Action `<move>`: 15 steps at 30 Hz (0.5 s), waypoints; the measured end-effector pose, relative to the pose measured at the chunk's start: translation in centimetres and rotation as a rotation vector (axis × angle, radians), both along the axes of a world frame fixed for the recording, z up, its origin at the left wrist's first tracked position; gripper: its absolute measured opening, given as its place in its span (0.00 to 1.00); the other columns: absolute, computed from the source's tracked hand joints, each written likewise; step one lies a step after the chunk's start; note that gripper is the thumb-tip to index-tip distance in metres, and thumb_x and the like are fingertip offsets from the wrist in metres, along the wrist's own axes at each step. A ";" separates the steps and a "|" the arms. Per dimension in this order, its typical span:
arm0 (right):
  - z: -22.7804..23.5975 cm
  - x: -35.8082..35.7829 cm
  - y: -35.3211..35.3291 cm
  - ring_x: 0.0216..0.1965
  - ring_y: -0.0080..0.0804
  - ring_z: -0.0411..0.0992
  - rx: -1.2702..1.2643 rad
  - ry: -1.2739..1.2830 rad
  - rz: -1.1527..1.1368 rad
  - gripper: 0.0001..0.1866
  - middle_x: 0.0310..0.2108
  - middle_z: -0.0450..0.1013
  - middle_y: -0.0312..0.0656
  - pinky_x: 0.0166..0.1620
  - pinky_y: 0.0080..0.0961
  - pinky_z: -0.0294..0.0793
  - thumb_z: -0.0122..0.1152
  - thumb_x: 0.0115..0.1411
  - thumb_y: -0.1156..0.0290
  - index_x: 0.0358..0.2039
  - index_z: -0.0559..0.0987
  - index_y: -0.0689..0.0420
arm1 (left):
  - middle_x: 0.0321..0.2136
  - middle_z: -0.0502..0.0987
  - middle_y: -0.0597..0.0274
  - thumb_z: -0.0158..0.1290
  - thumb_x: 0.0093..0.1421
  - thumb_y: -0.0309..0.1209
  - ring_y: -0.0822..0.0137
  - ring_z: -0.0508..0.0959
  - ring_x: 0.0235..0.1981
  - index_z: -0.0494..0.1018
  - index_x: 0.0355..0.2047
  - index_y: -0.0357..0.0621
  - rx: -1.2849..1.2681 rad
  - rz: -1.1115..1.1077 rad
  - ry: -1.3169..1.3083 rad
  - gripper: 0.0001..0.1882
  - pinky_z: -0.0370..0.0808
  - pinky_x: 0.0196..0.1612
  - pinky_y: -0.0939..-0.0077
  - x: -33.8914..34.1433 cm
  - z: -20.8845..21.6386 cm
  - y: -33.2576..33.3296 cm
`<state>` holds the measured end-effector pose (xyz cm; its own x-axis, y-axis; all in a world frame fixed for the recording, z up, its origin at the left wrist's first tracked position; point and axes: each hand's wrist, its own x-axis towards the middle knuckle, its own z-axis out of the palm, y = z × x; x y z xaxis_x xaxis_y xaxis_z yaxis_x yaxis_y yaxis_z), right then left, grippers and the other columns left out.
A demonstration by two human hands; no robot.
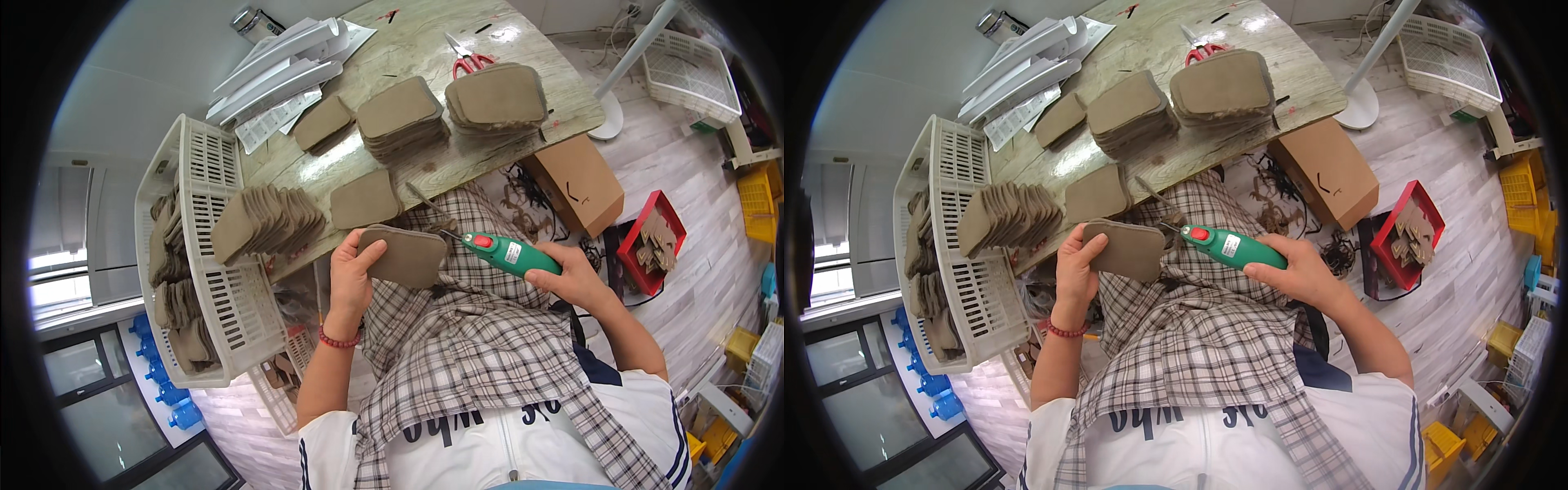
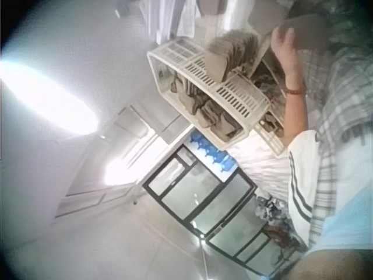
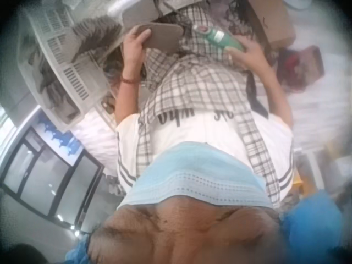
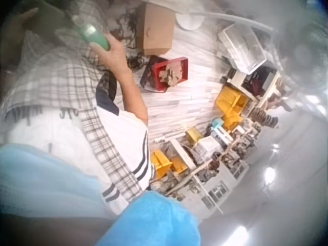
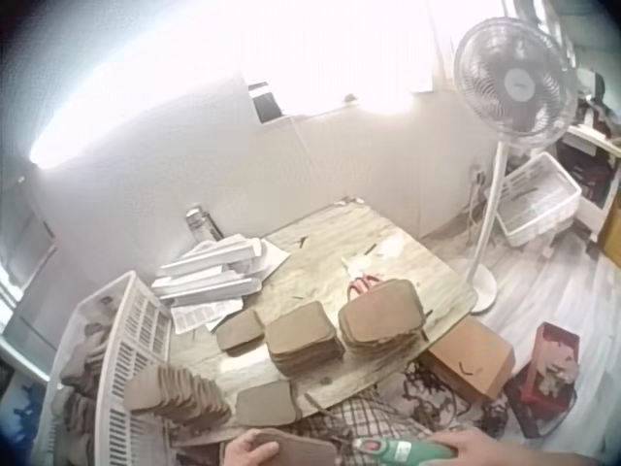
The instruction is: The person uses a green rotary tool to trim the edges of rectangular corduroy fabric pieces. They pick up pieces from a white basket, trim the edges, and place the finished pieces on the table.
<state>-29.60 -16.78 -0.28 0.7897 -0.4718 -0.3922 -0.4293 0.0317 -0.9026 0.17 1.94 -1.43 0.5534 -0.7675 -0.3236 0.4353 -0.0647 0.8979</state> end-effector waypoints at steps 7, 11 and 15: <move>0.9 0.3 0.3 0.27 0.22 0.72 -0.068 -0.025 0.026 0.23 0.26 0.75 0.39 0.32 0.22 0.72 0.68 0.54 0.59 0.43 0.78 0.63 | 0.35 0.80 0.61 0.56 0.59 0.22 0.72 0.79 0.34 0.74 0.39 0.37 -0.014 -0.006 -0.004 0.07 0.77 0.40 0.78 0.2 -0.3 0.0; 1.6 0.6 0.2 0.29 0.22 0.73 -0.058 0.028 0.050 0.23 0.27 0.76 0.40 0.33 0.22 0.72 0.68 0.54 0.60 0.44 0.78 0.63 | 0.34 0.80 0.61 0.55 0.59 0.21 0.73 0.79 0.33 0.74 0.38 0.37 0.022 -0.026 -0.039 0.07 0.77 0.39 0.80 -0.1 -0.2 -0.3; 1.4 0.7 0.3 0.29 0.23 0.73 -0.131 -0.037 0.069 0.22 0.27 0.76 0.40 0.34 0.22 0.73 0.68 0.54 0.61 0.44 0.78 0.63 | 0.35 0.80 0.62 0.55 0.59 0.21 0.75 0.79 0.34 0.74 0.41 0.35 0.035 -0.053 -0.061 0.09 0.75 0.40 0.82 -0.1 -0.3 -0.2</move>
